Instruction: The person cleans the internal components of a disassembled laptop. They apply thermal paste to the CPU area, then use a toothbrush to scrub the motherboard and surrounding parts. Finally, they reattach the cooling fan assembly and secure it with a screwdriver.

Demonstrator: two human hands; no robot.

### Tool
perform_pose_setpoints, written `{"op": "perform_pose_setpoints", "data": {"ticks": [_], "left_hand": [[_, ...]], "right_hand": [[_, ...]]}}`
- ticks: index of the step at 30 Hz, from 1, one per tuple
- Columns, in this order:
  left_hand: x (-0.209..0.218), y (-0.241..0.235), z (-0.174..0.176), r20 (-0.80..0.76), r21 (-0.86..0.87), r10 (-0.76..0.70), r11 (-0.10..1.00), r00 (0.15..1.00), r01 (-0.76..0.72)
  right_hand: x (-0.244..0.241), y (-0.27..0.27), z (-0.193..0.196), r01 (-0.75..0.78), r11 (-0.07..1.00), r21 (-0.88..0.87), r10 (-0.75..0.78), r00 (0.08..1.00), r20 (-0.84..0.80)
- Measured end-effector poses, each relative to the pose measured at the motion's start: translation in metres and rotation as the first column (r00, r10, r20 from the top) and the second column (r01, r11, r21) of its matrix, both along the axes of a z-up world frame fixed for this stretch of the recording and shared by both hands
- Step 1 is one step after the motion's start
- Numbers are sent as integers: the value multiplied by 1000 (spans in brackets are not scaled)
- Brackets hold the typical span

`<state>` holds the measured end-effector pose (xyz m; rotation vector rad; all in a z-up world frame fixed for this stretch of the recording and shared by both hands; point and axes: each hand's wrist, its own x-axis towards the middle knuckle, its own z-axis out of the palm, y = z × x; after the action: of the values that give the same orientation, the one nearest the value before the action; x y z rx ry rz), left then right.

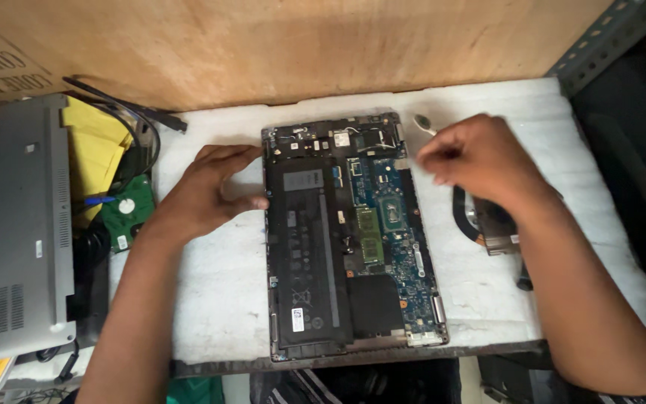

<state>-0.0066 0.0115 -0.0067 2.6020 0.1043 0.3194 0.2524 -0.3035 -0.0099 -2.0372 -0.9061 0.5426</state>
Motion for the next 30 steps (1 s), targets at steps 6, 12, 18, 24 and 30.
{"op": "perform_pose_setpoints", "data": {"ticks": [6,12,18,24,30], "left_hand": [[-1,-2,3,24,32,-10,999,1000,9],[-2,0,3,8,51,-16,999,1000,15],[-1,9,-6,111,92,-119,990,987,109],[-4,9,-11,101,108,-48,993,994,37],[-3,5,-5,103,111,-48,993,994,37]], "right_hand": [[23,-52,35,245,965,-91,-122,731,672],[31,-56,34,386,859,-337,-174,839,516],[78,-49,-36,256,861,-439,-8,870,493],[147,-52,-126,-54,998,25,42,942,334],[139,-43,-114,-50,999,-19,53,959,279]]}}
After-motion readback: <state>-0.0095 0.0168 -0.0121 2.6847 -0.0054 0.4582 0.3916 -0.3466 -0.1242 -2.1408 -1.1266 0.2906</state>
